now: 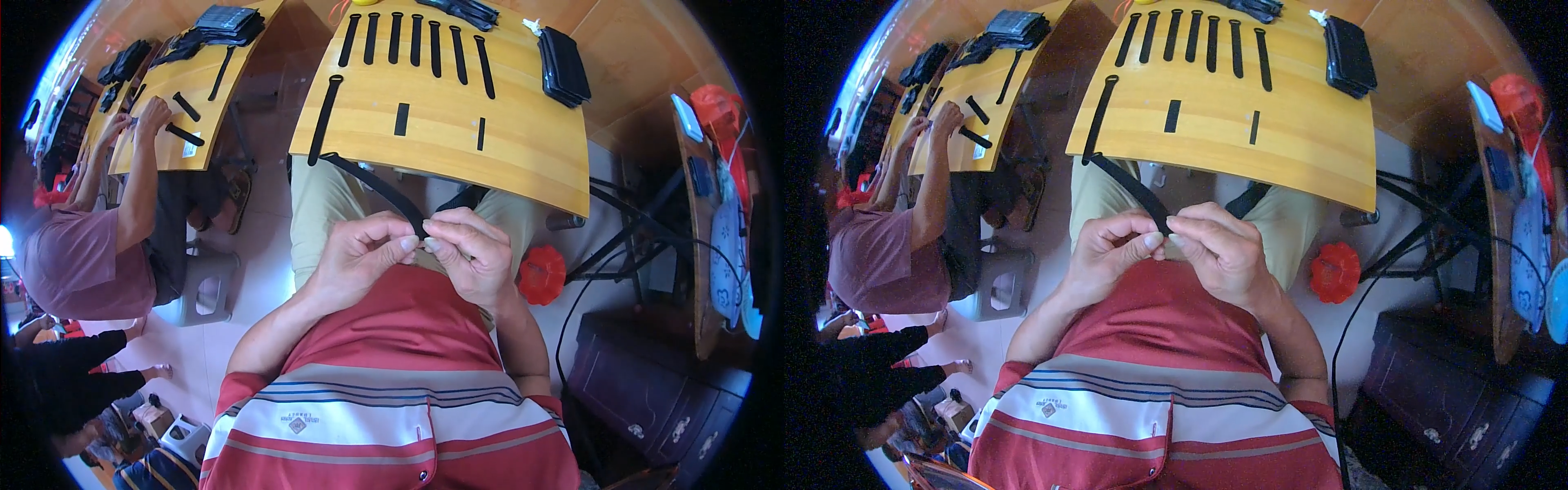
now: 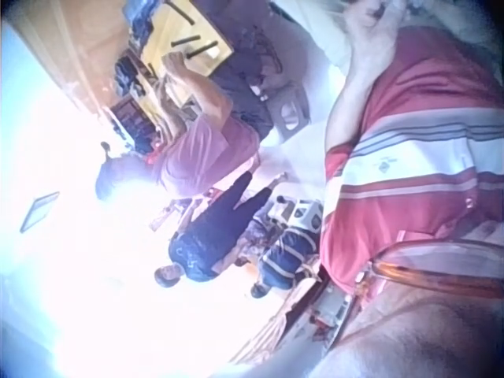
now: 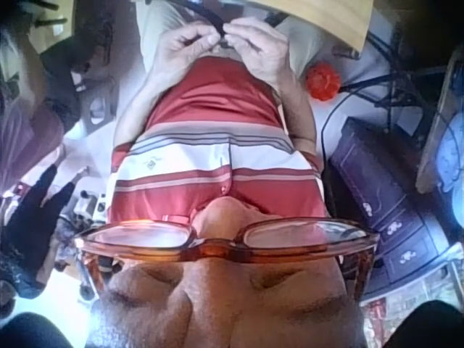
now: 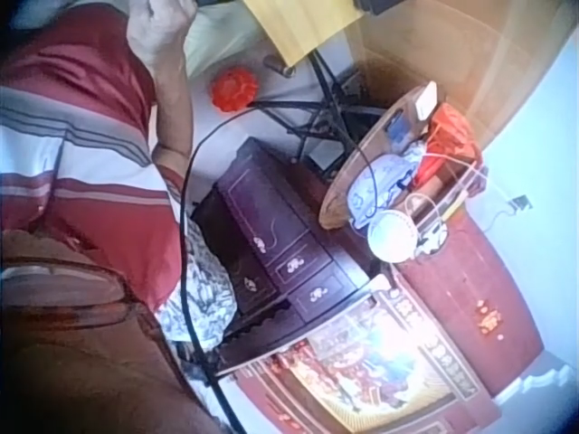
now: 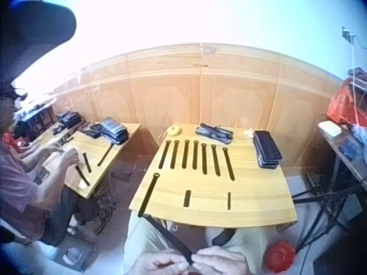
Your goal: Assembling, measuring, and organizing black fabric velcro straps at a workstation.
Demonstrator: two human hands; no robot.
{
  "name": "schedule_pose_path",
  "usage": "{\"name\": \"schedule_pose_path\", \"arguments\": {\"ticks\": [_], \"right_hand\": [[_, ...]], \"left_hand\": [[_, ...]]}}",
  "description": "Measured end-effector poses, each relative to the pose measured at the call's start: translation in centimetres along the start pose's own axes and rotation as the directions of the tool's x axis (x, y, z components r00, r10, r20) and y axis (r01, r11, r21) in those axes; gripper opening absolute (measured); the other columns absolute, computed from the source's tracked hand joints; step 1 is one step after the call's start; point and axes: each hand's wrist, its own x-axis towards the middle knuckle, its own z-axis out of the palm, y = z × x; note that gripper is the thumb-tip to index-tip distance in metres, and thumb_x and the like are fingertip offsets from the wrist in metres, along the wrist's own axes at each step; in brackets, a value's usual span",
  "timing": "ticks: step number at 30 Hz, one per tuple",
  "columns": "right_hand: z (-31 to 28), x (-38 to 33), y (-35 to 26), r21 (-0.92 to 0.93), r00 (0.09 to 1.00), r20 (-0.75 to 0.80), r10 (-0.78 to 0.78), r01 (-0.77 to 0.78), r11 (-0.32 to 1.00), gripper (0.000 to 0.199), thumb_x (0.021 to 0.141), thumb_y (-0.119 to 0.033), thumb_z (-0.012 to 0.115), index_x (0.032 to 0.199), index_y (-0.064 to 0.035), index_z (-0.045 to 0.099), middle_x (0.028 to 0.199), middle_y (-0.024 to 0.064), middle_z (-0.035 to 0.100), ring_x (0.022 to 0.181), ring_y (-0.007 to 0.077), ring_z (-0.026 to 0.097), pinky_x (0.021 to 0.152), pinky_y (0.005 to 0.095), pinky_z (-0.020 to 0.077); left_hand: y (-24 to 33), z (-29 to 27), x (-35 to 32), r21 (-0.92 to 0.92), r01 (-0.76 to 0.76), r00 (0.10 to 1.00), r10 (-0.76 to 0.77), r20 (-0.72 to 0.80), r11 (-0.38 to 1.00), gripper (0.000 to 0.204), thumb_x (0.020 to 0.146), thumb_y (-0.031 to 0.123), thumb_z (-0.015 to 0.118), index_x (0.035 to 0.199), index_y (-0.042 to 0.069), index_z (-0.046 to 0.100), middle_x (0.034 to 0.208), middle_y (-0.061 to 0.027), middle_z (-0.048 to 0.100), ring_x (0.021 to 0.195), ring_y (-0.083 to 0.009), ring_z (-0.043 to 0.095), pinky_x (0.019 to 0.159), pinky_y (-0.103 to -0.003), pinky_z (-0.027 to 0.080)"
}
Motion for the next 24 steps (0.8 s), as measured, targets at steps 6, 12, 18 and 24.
{"name": "schedule_pose_path", "arguments": {"ticks": [6, 12, 18, 24], "right_hand": [[0.3, -0.5, 0.7, 0.063, 0.999, -0.033, 0.042, -0.040, 0.997, 0.015, 0.087, 0.000, 0.070, 0.102, 0.0022, 0.069, 0.094, 0.0145, 0.069, 0.078, 0.0242, 0.069, 0.065, 0.0307, 0.0550], [0.6, -0.5, 0.8, 0.034, 0.999, -0.046, -0.009, 0.011, 0.999, 0.015, 0.089, 0.000, 0.069, 0.102, 0.0056, 0.067, 0.094, 0.0165, 0.068, 0.078, 0.0225, 0.068, 0.067, 0.0293, 0.0556], [0.2, -0.7, 1.2, -0.042, 0.993, -0.070, -0.095, 0.092, 0.995, 0.018, 0.086, -0.007, 0.075, 0.100, 0.0024, 0.069, 0.090, 0.0155, 0.068, 0.074, 0.0212, 0.067, 0.062, 0.0286, 0.0525], [-0.1, -1.0, 1.9, 0.127, 0.960, -0.242, 0.142, -0.114, 0.985, 0.010, 0.092, -0.005, 0.068, 0.099, 0.0020, 0.068, 0.091, 0.0134, 0.069, 0.074, 0.0173, 0.069, 0.066, 0.0274, 0.0544]], "left_hand": [[0.2, 0.4, 0.4, -0.013, -0.013, 1.000, 0.013, -0.006, 1.000, 0.014, 0.100, 0.008, 0.060, 0.101, -0.005, 0.066, 0.090, -0.0048, 0.062, 0.082, -0.0099, 0.063, 0.073, -0.023, 0.052], [0.0, 0.4, 0.4, 0.099, -0.049, 0.998, 0.046, 0.030, 0.994, 0.013, 0.100, 0.006, 0.058, 0.100, -0.004, 0.064, 0.091, -0.0054, 0.062, 0.083, -0.0103, 0.062, 0.074, -0.024, 0.051], [-0.2, 0.5, 0.5, 0.239, -0.105, 0.994, 0.092, 0.065, 0.965, 0.011, 0.099, 0.007, 0.059, 0.104, -0.002, 0.064, 0.093, -0.0068, 0.061, 0.085, -0.0108, 0.059, 0.073, -0.025, 0.048], [-1.2, 0.8, 1.2, 0.222, -0.117, 0.993, 0.110, 0.045, 0.968, 0.021, 0.097, 0.009, 0.063, 0.115, -0.001, 0.065, 0.102, -0.0074, 0.062, 0.094, -0.0141, 0.060, 0.082, -0.026, 0.048]]}}
